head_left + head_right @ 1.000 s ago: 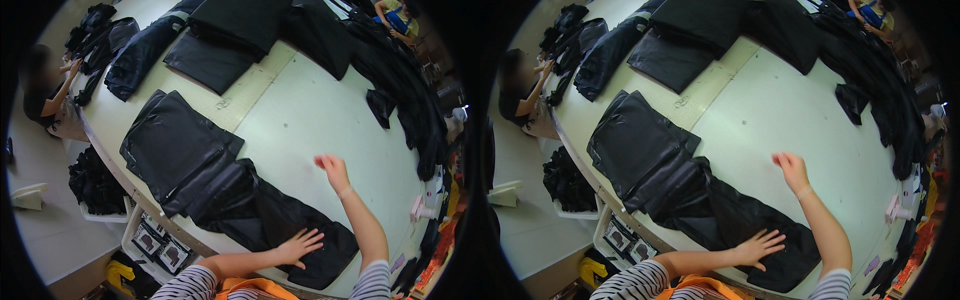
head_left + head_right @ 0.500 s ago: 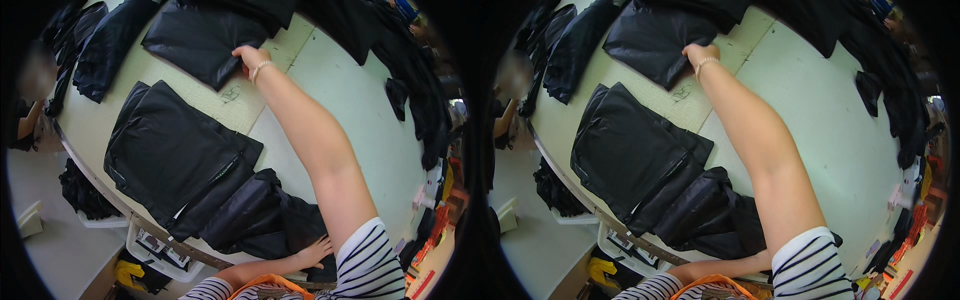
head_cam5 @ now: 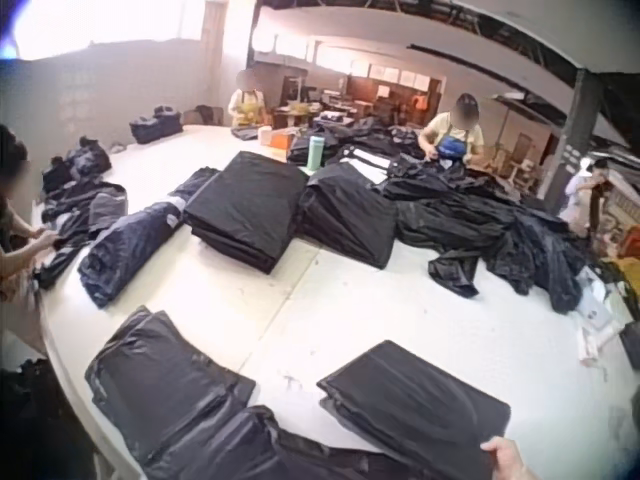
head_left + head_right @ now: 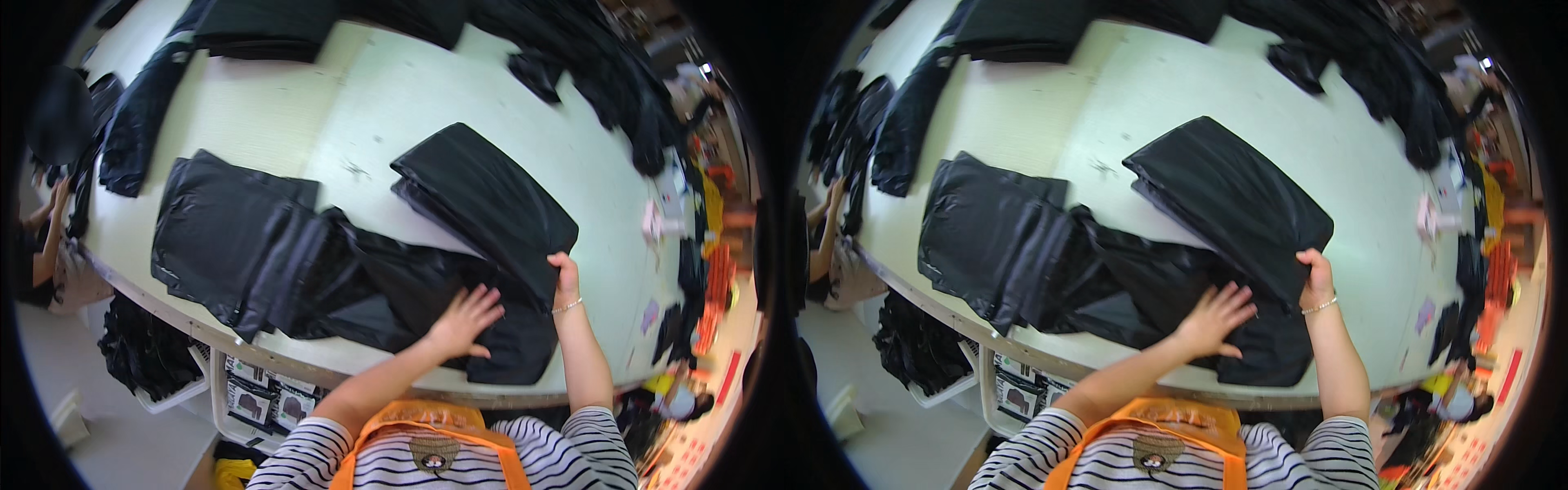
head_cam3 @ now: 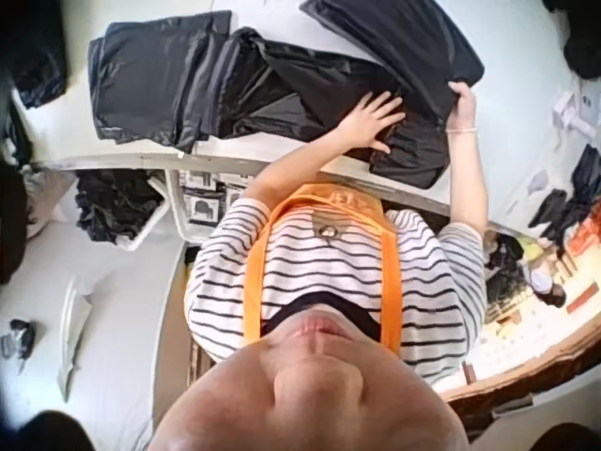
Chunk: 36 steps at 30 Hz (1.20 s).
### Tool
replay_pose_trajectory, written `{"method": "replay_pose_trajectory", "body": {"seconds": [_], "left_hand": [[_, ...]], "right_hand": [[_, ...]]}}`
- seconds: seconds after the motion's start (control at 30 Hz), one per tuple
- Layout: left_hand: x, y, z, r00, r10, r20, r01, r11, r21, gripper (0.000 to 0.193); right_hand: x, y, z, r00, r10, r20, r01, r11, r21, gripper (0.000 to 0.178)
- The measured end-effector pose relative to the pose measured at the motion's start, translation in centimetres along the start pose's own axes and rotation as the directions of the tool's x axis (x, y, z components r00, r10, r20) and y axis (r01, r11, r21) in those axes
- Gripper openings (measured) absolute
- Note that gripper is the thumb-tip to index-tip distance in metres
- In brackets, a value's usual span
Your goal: The person folds a black garment on a table, then places it into a black plastic bag and seals it. The person then picks up another black garment, unfolds it, and begins to fold it again.
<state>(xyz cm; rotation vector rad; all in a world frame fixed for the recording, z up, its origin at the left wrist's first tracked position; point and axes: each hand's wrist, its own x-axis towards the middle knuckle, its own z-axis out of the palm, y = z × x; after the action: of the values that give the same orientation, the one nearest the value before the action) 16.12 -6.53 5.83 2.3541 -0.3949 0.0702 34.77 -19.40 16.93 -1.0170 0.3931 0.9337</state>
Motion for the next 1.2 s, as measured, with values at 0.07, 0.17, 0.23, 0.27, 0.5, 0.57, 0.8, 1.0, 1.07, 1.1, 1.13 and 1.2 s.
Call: {"method": "replay_pose_trajectory", "body": {"seconds": [0.07, 0.17, 0.23, 0.27, 0.5, 0.57, 0.8, 1.0, 1.07, 1.1, 1.13, 1.2], "left_hand": [[0.4, 0.7, -0.4, 0.972, -0.084, 0.218, 0.075, 0.996, 0.046, 0.102], [-1.4, -0.6, 4.3, 0.975, -0.166, 0.150, 0.223, 0.772, -0.594, 0.069], [-2.0, -1.2, 6.1, 0.959, -0.252, 0.128, 0.241, 0.493, -0.836, 0.054], [-2.0, -1.2, 5.8, 0.968, -0.229, 0.105, 0.237, 0.688, -0.686, 0.052], [-2.6, 1.0, -5.8, 0.958, -0.206, -0.199, 0.284, 0.769, 0.572, 0.050], [-4.0, -1.2, -7.7, 0.893, -0.274, -0.356, 0.443, 0.672, 0.593, 0.055], [-3.2, -6.5, -8.2, 0.743, -0.504, -0.441, 0.666, 0.485, 0.567, 0.059], [-7.0, -3.3, -10.5, 0.379, -0.215, -0.900, 0.765, 0.620, 0.174, 0.047], [-13.4, -4.6, -6.1, 0.079, -0.298, -0.951, 0.861, 0.501, -0.085, 0.072], [-15.0, -4.0, -4.5, -0.106, -0.500, -0.859, 0.809, 0.459, -0.367, 0.078], [-15.1, -3.0, -3.9, -0.213, -0.627, -0.750, 0.620, 0.506, -0.599, 0.082], [-13.5, -0.5, -4.4, -0.358, -0.584, -0.729, 0.683, 0.368, -0.631, 0.075]], "right_hand": [[-5.8, 2.5, -6.8, 0.999, -0.021, -0.047, 0.022, 0.999, 0.030, 0.057], [-10.4, 5.6, -16.1, 0.963, 0.021, -0.270, -0.052, 0.993, -0.107, 0.051], [-10.6, 5.3, -17.7, 0.956, -0.043, -0.291, -0.055, 0.945, -0.323, 0.047], [-10.8, 5.0, -18.6, 0.961, -0.035, -0.273, -0.083, 0.909, -0.409, 0.048], [-11.5, 6.1, -19.6, 0.775, -0.579, -0.253, -0.026, 0.370, -0.929, 0.093], [-12.1, 6.0, -17.5, 0.766, -0.578, -0.283, -0.143, 0.275, -0.951, 0.090], [-12.5, 6.1, -11.7, 0.559, -0.476, 0.679, 0.288, -0.656, -0.697, 0.068], [-8.6, 9.1, -14.3, 0.700, -0.313, 0.642, 0.348, -0.636, -0.689, 0.063], [-8.7, 9.0, -14.3, 0.709, -0.305, 0.636, 0.352, -0.628, -0.694, 0.063], [-8.5, 9.1, -14.4, 0.702, -0.307, 0.643, 0.362, -0.624, -0.693, 0.064], [-8.4, 9.3, -14.5, 0.694, -0.310, 0.650, 0.371, -0.620, -0.691, 0.064], [-8.3, 9.3, -14.4, 0.698, -0.306, 0.647, 0.368, -0.621, -0.692, 0.064]]}}
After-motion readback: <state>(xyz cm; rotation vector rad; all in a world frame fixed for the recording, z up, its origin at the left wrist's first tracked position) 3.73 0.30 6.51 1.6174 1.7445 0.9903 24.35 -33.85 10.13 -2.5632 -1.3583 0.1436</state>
